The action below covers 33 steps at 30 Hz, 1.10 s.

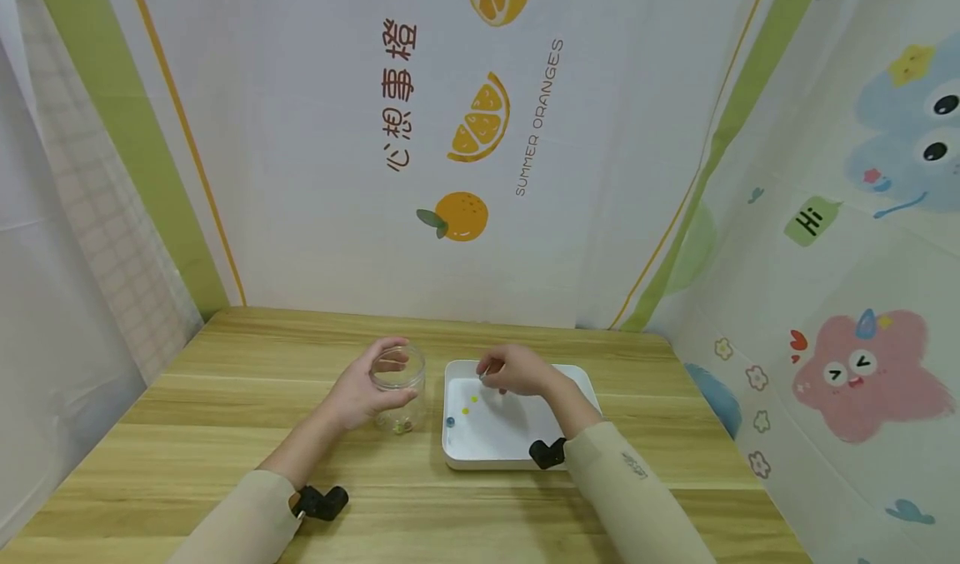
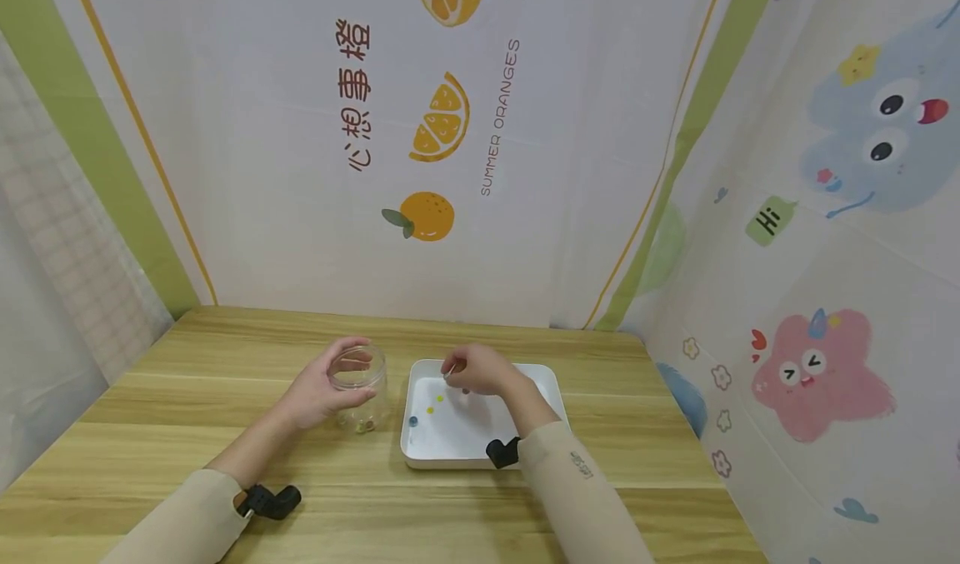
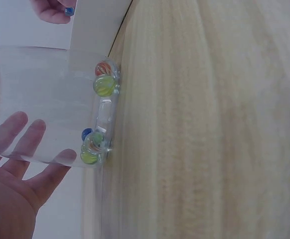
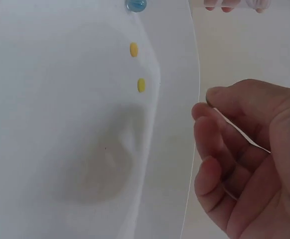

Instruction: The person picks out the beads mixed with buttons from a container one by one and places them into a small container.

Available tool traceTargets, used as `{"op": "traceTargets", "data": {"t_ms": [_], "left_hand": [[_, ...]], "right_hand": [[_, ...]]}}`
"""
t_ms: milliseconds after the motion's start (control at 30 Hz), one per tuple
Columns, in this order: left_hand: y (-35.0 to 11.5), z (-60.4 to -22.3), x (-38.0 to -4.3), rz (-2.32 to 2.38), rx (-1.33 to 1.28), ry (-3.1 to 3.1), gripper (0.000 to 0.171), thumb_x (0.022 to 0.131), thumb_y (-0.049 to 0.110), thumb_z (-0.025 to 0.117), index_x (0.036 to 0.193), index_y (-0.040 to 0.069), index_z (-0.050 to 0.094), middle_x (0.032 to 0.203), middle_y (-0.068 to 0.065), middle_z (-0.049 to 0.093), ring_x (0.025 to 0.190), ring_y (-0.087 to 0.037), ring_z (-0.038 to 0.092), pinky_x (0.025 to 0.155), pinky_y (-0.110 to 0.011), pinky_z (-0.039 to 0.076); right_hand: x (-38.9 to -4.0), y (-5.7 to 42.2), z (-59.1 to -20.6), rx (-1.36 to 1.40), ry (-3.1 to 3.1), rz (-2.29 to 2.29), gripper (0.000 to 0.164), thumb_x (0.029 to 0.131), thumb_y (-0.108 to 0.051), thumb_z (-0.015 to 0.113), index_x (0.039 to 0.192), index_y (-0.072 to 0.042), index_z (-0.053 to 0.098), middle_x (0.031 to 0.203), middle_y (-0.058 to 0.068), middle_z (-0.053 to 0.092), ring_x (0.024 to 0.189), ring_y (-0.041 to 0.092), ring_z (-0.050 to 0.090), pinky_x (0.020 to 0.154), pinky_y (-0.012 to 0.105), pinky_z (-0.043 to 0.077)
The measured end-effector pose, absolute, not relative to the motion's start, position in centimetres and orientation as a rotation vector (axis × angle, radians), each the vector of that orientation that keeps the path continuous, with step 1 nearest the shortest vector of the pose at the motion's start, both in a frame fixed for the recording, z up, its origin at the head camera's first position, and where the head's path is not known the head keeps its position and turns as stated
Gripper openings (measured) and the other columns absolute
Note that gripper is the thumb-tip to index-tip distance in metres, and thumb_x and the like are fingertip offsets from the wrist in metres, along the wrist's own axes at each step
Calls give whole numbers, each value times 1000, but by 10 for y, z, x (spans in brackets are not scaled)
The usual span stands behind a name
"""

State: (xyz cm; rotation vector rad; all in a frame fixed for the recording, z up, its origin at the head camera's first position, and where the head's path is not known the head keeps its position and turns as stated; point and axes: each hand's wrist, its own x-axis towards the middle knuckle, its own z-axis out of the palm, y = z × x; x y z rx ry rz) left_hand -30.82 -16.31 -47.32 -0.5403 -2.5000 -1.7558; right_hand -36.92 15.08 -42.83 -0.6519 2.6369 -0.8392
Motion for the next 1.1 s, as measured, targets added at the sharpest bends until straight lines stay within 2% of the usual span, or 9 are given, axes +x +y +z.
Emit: {"op": "traceTargets", "data": {"t_ms": [100,333,500,600,800,867,1000,1100], "left_hand": [[-163,-474,-308,-1752,-539,-2503,83,90,14,91,159,17,46,154,-30,57,143,-50,57,95,-41,65],[-163,-475,-309,-1748,-541,-2505,83,90,15,91,159,17,45,153,-29,57,142,-50,57,95,-42,65],[-164,-475,-308,-1747,-534,-2504,82,90,15,92,159,18,46,153,-29,58,142,-50,58,94,-41,65],[-164,-475,-308,-1739,-532,-2506,82,90,15,91,158,18,47,153,-28,58,141,-49,58,94,-39,65],[-163,-473,-308,-1735,-556,-2496,81,92,16,90,159,13,45,152,-30,58,140,-50,59,94,-37,65],[-163,-473,-308,-1738,-566,-2492,81,92,16,90,159,12,45,152,-31,57,141,-50,59,94,-38,65],[-163,-472,-308,-1734,-572,-2489,81,92,15,90,159,11,45,152,-31,58,141,-52,58,95,-39,65],[-163,-472,-308,-1736,-552,-2495,81,92,14,90,159,13,45,151,-30,58,140,-51,59,95,-39,65]], "right_hand": [[-369,155,-429,-649,2617,-904,16,103,-13,72,118,-13,77,97,-1,75,82,28,75,74,31,58],[-365,162,-431,-632,2598,-1004,21,104,-17,73,124,-9,77,101,3,76,79,17,71,75,30,58],[-363,165,-433,-608,2591,-1110,24,106,-20,72,127,-10,78,104,2,75,81,17,70,73,30,56],[-362,166,-432,-602,2557,-1211,26,107,-20,72,129,-8,77,106,3,74,81,19,70,74,34,58],[-361,168,-431,-589,2474,-1355,31,107,-19,72,133,-4,74,117,16,75,80,18,67,78,46,60],[-360,168,-431,-576,2462,-1380,30,107,-20,72,133,-4,74,117,16,75,80,17,66,79,47,60],[-360,168,-433,-559,2437,-1432,31,107,-19,73,133,-4,73,114,10,75,80,17,66,77,41,60],[-358,167,-433,-557,2401,-1482,33,107,-18,73,135,0,71,117,16,75,79,15,64,74,32,57]]}}
